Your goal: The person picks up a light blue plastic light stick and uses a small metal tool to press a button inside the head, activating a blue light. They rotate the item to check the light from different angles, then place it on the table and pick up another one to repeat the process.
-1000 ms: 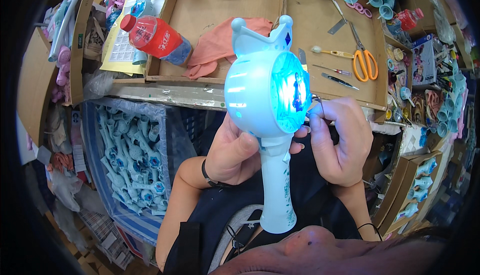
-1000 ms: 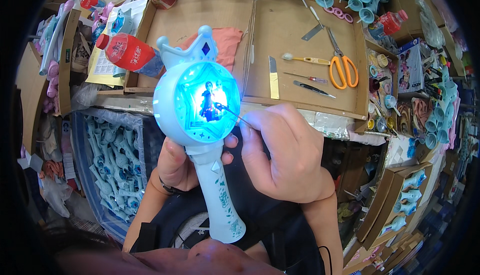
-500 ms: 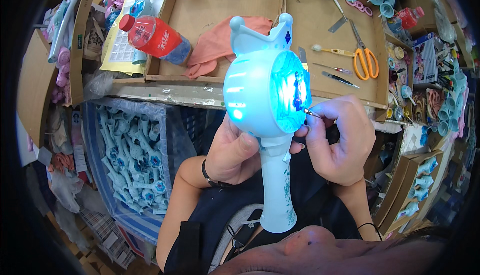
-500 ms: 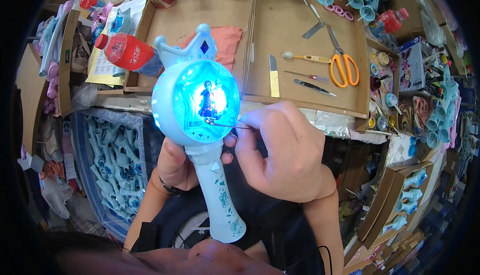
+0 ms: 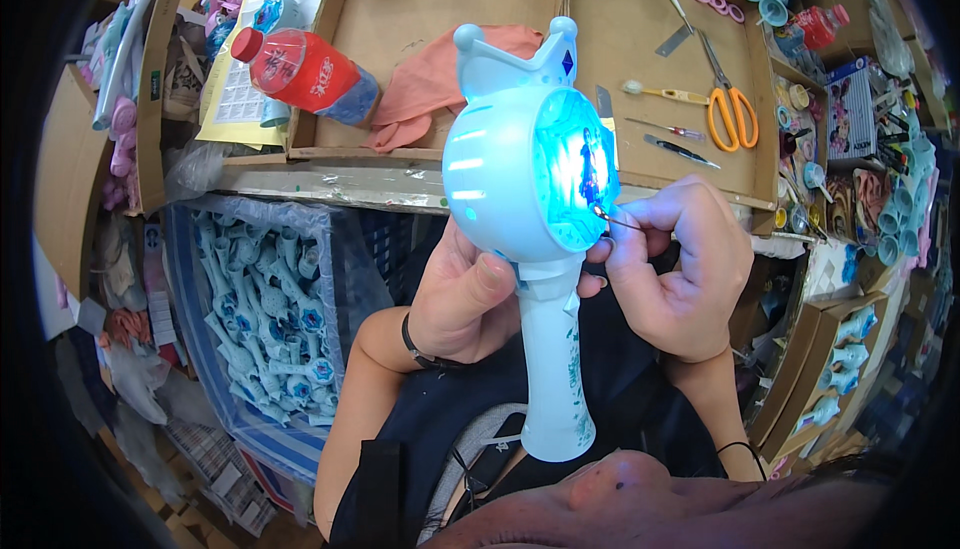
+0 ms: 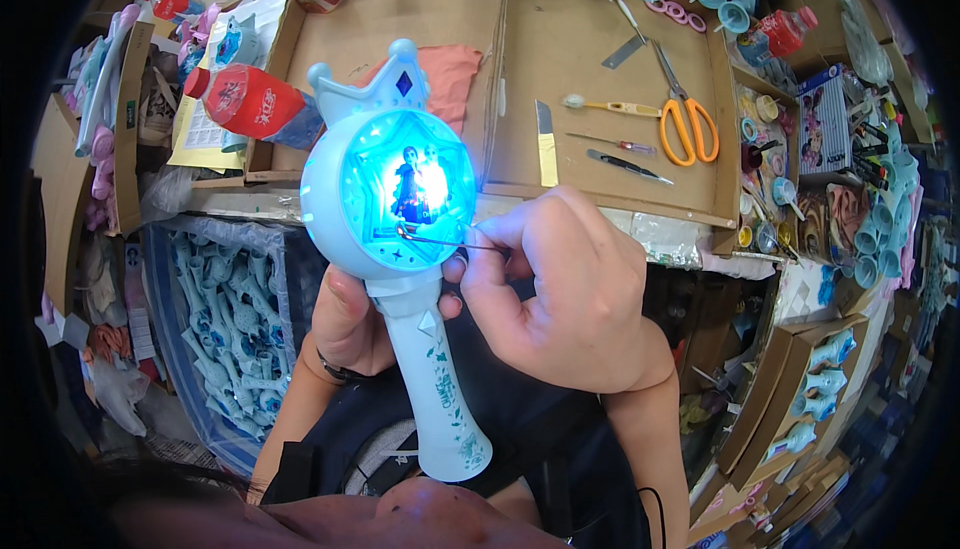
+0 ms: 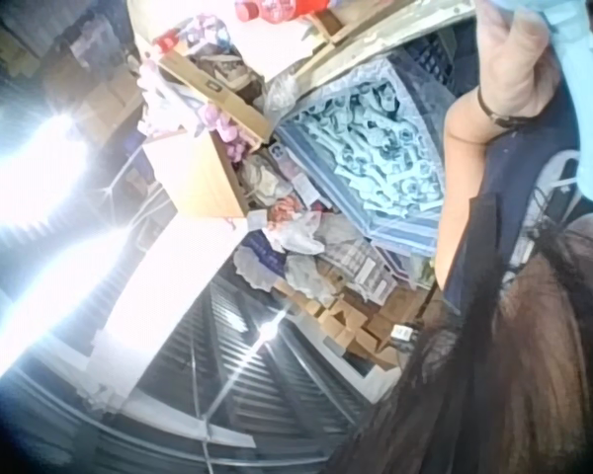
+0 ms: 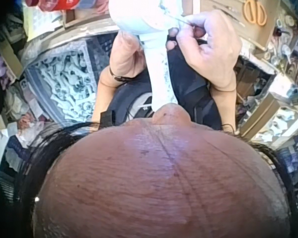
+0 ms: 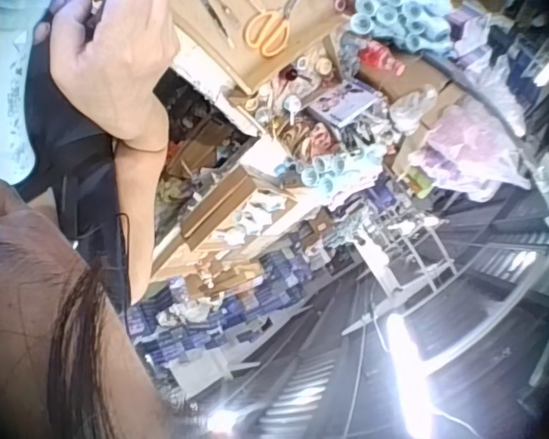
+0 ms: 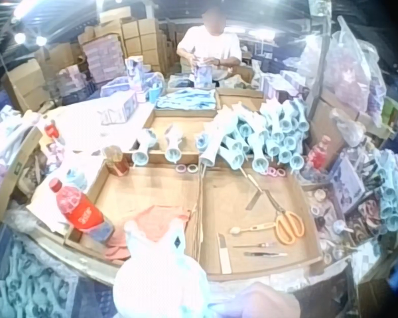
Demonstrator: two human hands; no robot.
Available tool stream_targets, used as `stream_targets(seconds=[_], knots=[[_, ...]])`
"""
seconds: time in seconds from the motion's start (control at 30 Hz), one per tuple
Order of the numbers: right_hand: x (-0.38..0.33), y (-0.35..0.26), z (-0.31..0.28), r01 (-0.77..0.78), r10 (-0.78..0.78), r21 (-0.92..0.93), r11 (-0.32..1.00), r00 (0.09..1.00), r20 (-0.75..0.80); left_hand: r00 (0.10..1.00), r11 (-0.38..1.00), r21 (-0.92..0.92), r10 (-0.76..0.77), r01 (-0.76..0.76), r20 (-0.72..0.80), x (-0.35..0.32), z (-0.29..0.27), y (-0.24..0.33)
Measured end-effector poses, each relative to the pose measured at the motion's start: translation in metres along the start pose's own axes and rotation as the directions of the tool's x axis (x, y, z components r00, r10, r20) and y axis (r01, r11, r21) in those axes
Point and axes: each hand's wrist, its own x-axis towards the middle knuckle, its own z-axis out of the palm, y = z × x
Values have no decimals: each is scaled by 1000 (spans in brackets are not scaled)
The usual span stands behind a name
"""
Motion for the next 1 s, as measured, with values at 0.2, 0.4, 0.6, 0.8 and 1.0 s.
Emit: stream_targets(seconds=[0.2,0.4,0.6,0.8,1.0], knots=[[1,-1,-1,-1,1,-16,1000,1000,30,983,979,-200,64,-29,173,3,-5,1],[0,-2,3,-64,62,34,997,997,45,986,975,-210,97,-66,139,3,-5,0],[4,-3,2,-5,6,-24,1000,1000,28,994,997,-42,68,-72,-83,-2,-2,0],[10,-1,-3,12,-8,-55,998,997,73,996,971,237,42,-21,-81,-1,0,2],[10,5,-2,39,-39,17,999,999,22,999,984,-175,33,-28,24,2,-6,2]])
